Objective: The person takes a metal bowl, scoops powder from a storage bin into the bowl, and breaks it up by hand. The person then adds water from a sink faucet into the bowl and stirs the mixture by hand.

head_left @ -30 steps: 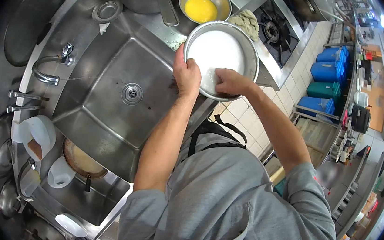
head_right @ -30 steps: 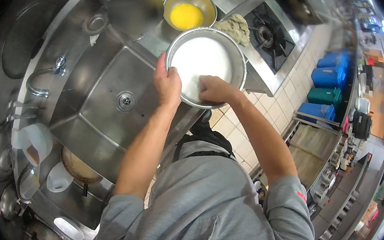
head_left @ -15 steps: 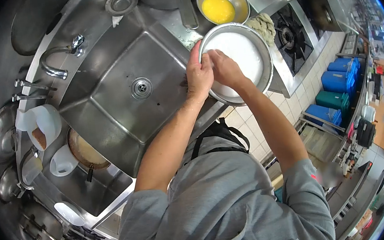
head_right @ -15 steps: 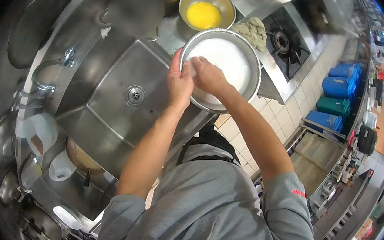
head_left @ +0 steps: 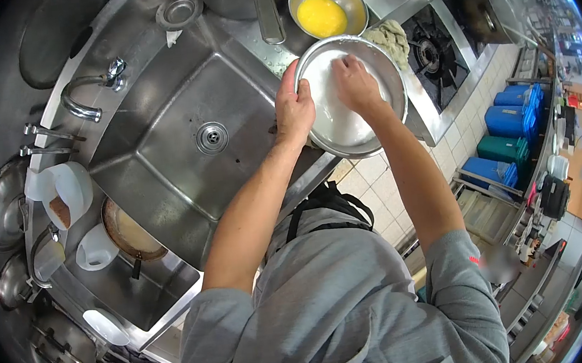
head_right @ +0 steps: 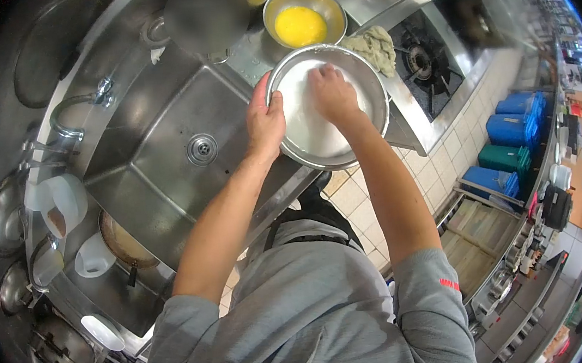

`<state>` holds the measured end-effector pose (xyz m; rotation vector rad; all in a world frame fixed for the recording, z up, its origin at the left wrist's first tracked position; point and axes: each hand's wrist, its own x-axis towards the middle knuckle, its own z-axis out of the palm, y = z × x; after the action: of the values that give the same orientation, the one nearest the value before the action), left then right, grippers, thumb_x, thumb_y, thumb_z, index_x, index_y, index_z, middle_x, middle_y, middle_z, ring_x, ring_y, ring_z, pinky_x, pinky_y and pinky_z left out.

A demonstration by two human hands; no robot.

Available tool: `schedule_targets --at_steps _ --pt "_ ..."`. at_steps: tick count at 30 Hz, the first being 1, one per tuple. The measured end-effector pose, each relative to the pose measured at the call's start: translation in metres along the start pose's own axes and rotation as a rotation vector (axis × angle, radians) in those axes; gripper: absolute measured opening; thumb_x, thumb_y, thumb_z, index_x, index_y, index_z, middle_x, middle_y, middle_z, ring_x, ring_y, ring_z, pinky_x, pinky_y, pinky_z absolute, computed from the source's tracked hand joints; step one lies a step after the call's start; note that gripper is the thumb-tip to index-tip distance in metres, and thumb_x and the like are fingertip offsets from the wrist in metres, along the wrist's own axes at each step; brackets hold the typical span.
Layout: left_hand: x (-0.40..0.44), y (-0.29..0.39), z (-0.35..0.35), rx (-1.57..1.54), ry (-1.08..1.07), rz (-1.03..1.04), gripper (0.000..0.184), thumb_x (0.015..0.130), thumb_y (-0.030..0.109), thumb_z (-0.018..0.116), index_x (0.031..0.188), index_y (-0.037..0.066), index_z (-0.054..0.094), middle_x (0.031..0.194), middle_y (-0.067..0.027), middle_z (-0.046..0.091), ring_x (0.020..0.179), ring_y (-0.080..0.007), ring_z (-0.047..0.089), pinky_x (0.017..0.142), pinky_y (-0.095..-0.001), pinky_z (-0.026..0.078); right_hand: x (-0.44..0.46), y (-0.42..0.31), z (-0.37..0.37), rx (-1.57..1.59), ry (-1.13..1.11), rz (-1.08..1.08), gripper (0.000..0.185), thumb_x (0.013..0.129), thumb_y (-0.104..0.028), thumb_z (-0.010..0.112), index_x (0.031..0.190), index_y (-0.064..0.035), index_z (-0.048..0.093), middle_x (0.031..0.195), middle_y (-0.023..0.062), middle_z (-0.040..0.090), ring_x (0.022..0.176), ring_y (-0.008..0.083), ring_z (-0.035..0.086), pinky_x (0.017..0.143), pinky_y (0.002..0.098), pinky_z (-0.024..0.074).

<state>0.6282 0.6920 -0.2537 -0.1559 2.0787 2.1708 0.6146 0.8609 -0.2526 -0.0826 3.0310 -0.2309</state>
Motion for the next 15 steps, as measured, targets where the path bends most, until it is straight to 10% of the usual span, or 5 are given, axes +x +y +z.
schedule_targets --at_steps 5,6,15 --pt "-0.007 0.003 0.007 -0.058 0.059 -0.014 0.041 0.1 0.005 0.049 0.141 0.005 0.049 0.13 -0.0117 0.06 0.116 -0.019 0.056 0.099 -0.0313 0.043 -0.032 -0.003 -0.002 0.034 -0.138 0.043 0.038 0.083 -0.012 0.059 0.12 -0.0076 0.049 0.123 0.0238 0.053 0.109 0.0429 0.058 0.084 0.0524 0.0553" --pt "-0.006 0.002 0.008 -0.035 0.069 0.001 0.041 0.099 0.004 0.047 0.141 0.004 0.048 0.13 -0.0196 0.06 0.119 -0.0299 0.058 0.102 -0.0363 0.043 -0.041 -0.007 -0.003 0.066 -0.151 0.041 0.04 0.082 -0.011 0.059 0.12 -0.0071 0.049 0.124 0.0244 0.053 0.109 0.043 0.058 0.085 0.0526 0.0548" --pt "-0.007 0.006 0.005 -0.015 0.043 -0.029 0.043 0.098 0.004 0.049 0.141 0.004 0.049 0.131 -0.0134 0.059 0.118 -0.021 0.055 0.102 -0.033 0.042 -0.073 -0.028 -0.012 0.309 -0.356 0.07 0.039 0.08 -0.016 0.061 0.116 -0.0015 0.055 0.108 0.0279 0.06 0.104 0.0449 0.06 0.092 0.0497 0.049"
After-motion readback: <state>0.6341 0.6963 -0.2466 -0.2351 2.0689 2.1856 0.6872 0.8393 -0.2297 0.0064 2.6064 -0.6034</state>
